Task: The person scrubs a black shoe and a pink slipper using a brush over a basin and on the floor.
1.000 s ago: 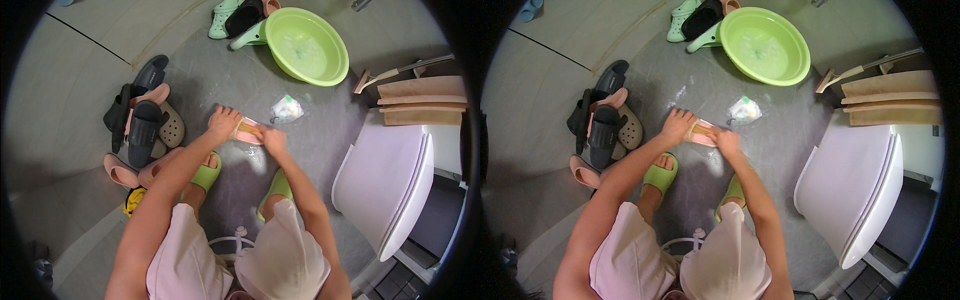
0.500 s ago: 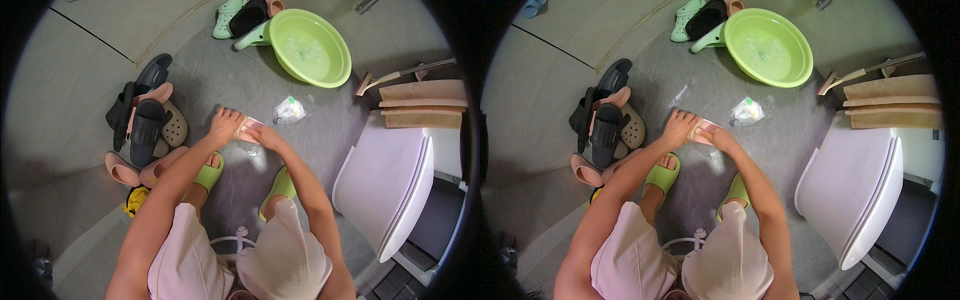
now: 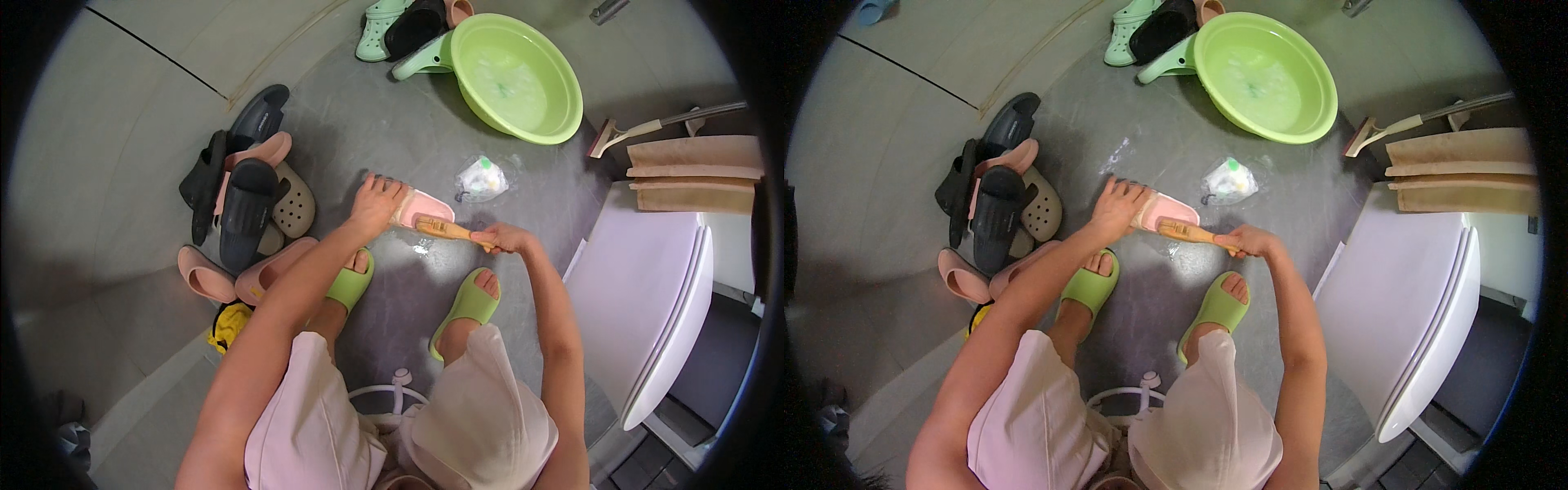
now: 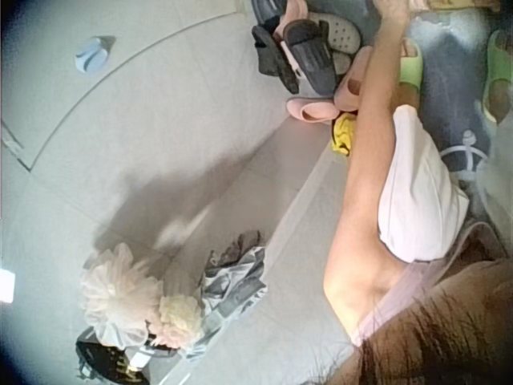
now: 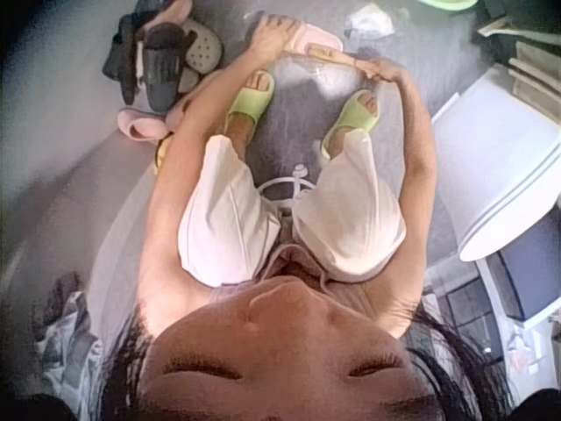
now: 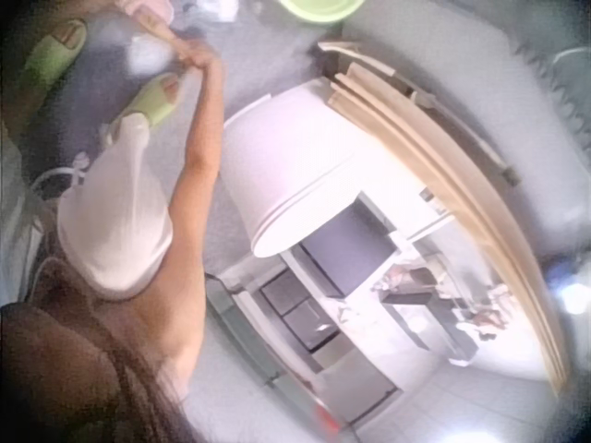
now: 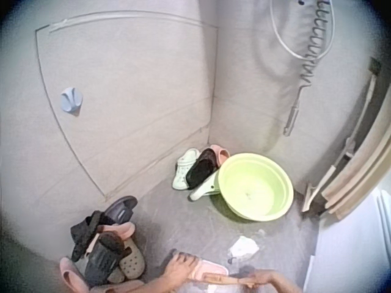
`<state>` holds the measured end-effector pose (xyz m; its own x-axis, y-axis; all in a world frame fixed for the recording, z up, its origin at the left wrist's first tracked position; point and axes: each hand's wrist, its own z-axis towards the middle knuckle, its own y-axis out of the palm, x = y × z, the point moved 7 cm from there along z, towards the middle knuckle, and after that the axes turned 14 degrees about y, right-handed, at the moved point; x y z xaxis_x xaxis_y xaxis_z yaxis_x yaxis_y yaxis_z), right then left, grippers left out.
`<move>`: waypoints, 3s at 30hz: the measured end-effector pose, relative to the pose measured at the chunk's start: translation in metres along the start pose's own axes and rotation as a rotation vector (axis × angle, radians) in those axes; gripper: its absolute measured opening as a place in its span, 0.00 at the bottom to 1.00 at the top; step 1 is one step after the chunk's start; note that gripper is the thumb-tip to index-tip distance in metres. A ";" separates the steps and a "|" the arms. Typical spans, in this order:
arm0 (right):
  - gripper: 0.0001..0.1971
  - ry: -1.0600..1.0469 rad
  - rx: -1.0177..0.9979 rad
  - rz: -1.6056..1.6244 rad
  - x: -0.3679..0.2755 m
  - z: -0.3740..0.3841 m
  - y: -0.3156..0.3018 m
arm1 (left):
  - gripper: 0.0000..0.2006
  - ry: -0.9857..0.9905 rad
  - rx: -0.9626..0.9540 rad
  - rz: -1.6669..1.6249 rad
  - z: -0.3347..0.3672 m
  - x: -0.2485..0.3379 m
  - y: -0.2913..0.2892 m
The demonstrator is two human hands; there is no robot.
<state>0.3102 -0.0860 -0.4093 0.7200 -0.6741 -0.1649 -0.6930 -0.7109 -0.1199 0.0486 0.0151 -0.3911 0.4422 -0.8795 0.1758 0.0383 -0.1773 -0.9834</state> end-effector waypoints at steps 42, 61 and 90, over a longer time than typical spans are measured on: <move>0.28 0.059 0.503 -0.645 -0.126 0.036 -0.069 | 0.42 -0.100 -0.048 0.054 -0.008 -0.008 -0.016; 0.20 -0.244 0.733 -0.393 -0.119 0.006 -0.031 | 0.44 -0.408 0.055 0.145 0.023 0.002 -0.009; 0.24 -0.150 0.997 -0.060 -0.079 0.002 -0.002 | 0.58 -0.322 0.060 -0.074 0.013 0.014 0.000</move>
<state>0.2545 -0.0305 -0.3981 0.7900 -0.5618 -0.2454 -0.4199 -0.2042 -0.8843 0.0667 0.0092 -0.3893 0.6962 -0.6791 0.2329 0.1290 -0.2007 -0.9711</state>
